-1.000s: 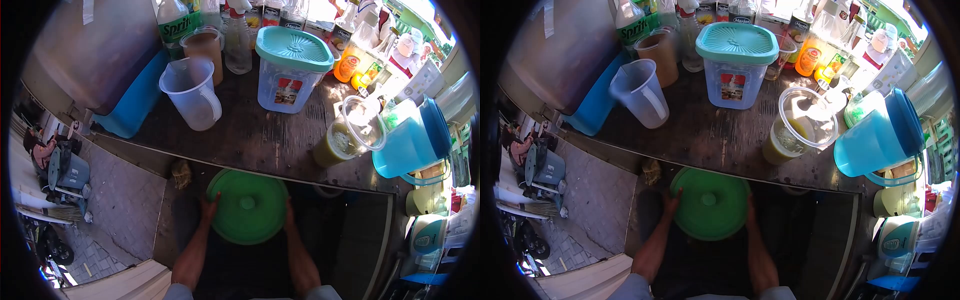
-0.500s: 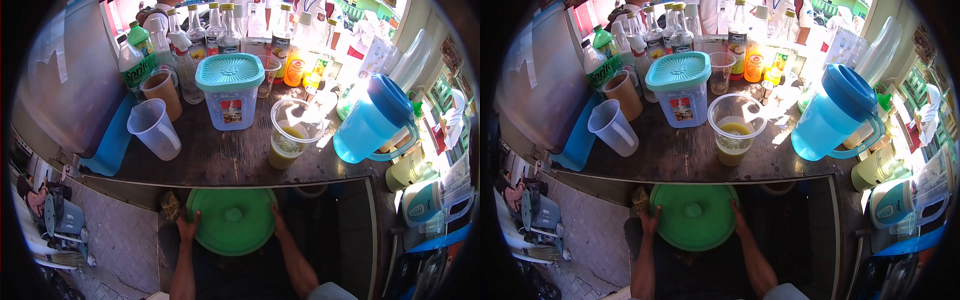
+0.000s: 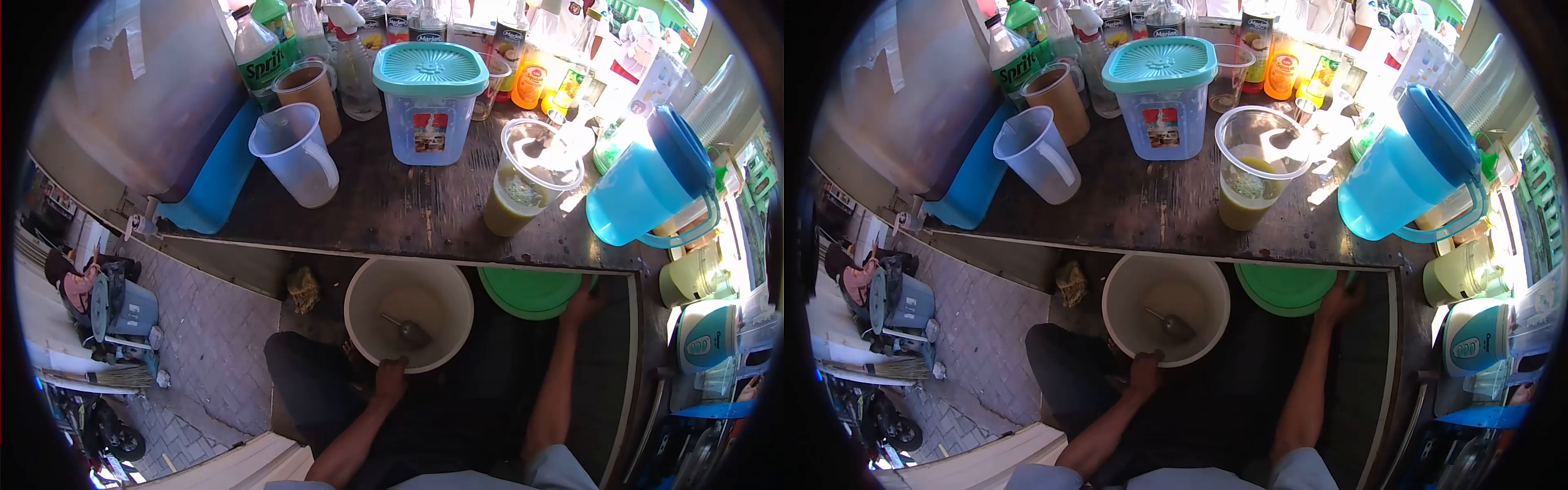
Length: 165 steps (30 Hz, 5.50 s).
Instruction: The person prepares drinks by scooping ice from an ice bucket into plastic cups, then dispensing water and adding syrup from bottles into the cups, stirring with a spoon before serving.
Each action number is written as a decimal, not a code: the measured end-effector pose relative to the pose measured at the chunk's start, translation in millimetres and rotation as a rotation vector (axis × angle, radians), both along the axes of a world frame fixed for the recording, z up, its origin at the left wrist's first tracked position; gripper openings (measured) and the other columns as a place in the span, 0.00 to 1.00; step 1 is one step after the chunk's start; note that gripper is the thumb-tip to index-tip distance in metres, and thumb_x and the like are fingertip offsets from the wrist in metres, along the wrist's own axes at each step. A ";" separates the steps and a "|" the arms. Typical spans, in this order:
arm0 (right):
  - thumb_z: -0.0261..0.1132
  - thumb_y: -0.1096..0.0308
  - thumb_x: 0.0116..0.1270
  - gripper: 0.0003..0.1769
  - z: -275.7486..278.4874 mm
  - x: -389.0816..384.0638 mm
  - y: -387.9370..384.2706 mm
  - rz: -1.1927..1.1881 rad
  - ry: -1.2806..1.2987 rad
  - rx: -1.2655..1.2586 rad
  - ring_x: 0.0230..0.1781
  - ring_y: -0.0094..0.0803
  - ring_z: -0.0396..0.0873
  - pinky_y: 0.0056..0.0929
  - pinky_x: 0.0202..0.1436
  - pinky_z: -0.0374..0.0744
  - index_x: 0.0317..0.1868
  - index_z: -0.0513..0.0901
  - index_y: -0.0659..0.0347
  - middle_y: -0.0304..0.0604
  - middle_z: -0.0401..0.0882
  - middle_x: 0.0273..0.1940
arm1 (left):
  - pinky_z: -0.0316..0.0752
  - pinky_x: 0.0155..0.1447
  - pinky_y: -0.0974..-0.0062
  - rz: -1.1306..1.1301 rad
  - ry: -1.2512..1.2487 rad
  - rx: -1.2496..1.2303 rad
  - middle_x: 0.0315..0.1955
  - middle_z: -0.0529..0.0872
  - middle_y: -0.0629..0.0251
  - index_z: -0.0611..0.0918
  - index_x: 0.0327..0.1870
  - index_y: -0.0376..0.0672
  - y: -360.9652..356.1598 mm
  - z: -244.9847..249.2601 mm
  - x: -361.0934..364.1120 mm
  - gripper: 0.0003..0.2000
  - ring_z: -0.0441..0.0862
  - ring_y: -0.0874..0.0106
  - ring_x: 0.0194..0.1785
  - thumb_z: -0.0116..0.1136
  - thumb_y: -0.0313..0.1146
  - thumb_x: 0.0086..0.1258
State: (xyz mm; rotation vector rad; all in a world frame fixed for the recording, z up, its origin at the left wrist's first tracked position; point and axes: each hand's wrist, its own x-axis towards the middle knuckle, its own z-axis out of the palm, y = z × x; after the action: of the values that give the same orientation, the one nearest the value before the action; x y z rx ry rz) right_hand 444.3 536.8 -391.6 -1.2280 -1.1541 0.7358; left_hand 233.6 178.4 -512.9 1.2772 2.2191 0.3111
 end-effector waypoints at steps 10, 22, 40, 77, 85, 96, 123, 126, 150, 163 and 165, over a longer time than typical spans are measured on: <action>0.76 0.53 0.53 0.23 -18.8 -158.1 -63.6 0.645 -0.778 0.608 0.41 0.54 0.82 0.48 0.53 0.77 0.42 0.85 0.61 0.51 0.84 0.43 | 0.75 0.53 0.57 0.207 -0.182 0.398 0.41 0.86 0.51 0.80 0.41 0.38 -25.6 54.8 -5.1 0.11 0.82 0.50 0.48 0.62 0.20 0.56; 0.58 0.70 0.69 0.11 -99.3 -231.6 -200.0 1.107 -0.580 -0.161 0.40 0.42 0.81 0.40 0.40 0.75 0.48 0.74 0.65 0.54 0.79 0.40 | 0.70 0.67 0.58 1.137 0.228 -0.143 0.62 0.74 0.53 0.74 0.64 0.43 -132.0 114.0 -161.9 0.45 0.71 0.53 0.65 0.79 0.53 0.42; 0.60 0.64 0.67 0.36 -387.1 -206.2 -220.8 1.245 -1.758 -0.661 0.49 0.45 0.83 0.43 0.50 0.81 0.75 0.59 0.44 0.51 0.81 0.50 | 0.71 0.65 0.61 1.184 0.183 -0.138 0.58 0.77 0.57 0.79 0.58 0.41 -144.4 106.7 -164.3 0.37 0.73 0.58 0.63 0.74 0.52 0.48; 0.62 0.62 0.67 0.10 -379.0 -255.8 -168.4 1.539 -2.039 0.045 0.52 0.39 0.82 0.56 0.56 0.74 0.45 0.85 0.52 0.40 0.84 0.47 | 0.74 0.61 0.60 1.135 0.265 -0.116 0.54 0.81 0.56 0.83 0.51 0.38 -135.3 107.4 -161.4 0.37 0.77 0.57 0.60 0.73 0.61 0.47; 0.60 0.65 0.71 0.17 -348.1 -184.9 -106.7 2.037 -1.364 -0.694 0.41 0.30 0.81 0.36 0.51 0.77 0.55 0.83 0.62 0.41 0.85 0.39 | 0.73 0.63 0.59 1.073 0.214 -0.038 0.54 0.82 0.57 0.84 0.50 0.39 -109.0 110.0 -163.9 0.36 0.77 0.56 0.61 0.70 0.63 0.50; 0.58 0.68 0.70 0.14 -179.6 -139.4 -141.8 1.616 -0.734 -0.452 0.38 0.32 0.81 0.32 0.47 0.77 0.51 0.84 0.63 0.43 0.84 0.35 | 0.62 0.47 0.64 0.717 0.417 1.084 0.33 0.71 0.59 0.73 0.34 0.40 0.3 139.0 -83.4 0.16 0.68 0.60 0.39 0.59 0.44 0.65; 0.58 0.71 0.66 0.10 -47.0 -56.8 -135.8 1.191 -0.437 -0.370 0.34 0.24 0.77 0.30 0.43 0.76 0.42 0.85 0.65 0.42 0.83 0.29 | 0.77 0.59 0.71 0.105 -0.595 1.180 0.47 0.79 0.60 0.71 0.59 0.37 135.0 391.0 -64.4 0.38 0.79 0.72 0.52 0.81 0.33 0.45; 0.57 0.72 0.68 0.12 -11.3 -44.8 -131.2 1.243 -0.478 -0.417 0.33 0.24 0.76 0.28 0.41 0.75 0.45 0.85 0.65 0.40 0.82 0.28 | 0.75 0.61 0.70 0.114 -0.584 1.106 0.48 0.79 0.60 0.71 0.59 0.39 94.6 346.5 -75.1 0.38 0.79 0.71 0.54 0.81 0.30 0.44; 0.58 0.75 0.68 0.14 120.8 -24.0 -143.4 1.080 -0.717 -0.494 0.28 0.26 0.75 0.27 0.34 0.73 0.51 0.84 0.66 0.42 0.81 0.26 | 0.69 0.63 0.56 0.015 -0.220 0.766 0.53 0.80 0.54 0.76 0.57 0.43 90.6 161.3 -58.3 0.36 0.76 0.51 0.57 0.77 0.33 0.41; 0.60 0.75 0.66 0.14 139.6 -22.0 -134.8 1.107 -0.813 -0.423 0.25 0.24 0.76 0.28 0.32 0.73 0.50 0.85 0.65 0.44 0.85 0.27 | 0.71 0.63 0.60 0.017 -0.353 0.791 0.52 0.81 0.56 0.77 0.56 0.42 98.9 148.9 -57.5 0.35 0.78 0.55 0.57 0.78 0.31 0.39; 0.60 0.76 0.65 0.14 145.5 -23.2 -133.8 1.103 -0.822 -0.423 0.24 0.25 0.78 0.27 0.31 0.74 0.50 0.85 0.65 0.43 0.86 0.27 | 0.73 0.63 0.64 0.096 -0.425 0.825 0.52 0.81 0.57 0.77 0.56 0.41 96.4 149.5 -58.2 0.36 0.79 0.57 0.57 0.77 0.29 0.39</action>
State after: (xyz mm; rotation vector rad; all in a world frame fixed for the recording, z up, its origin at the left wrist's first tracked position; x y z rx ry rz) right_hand 421.1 403.0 -246.1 -1.2049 -2.5384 1.3854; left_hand 175.4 274.7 -363.4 1.3071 1.8154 1.4980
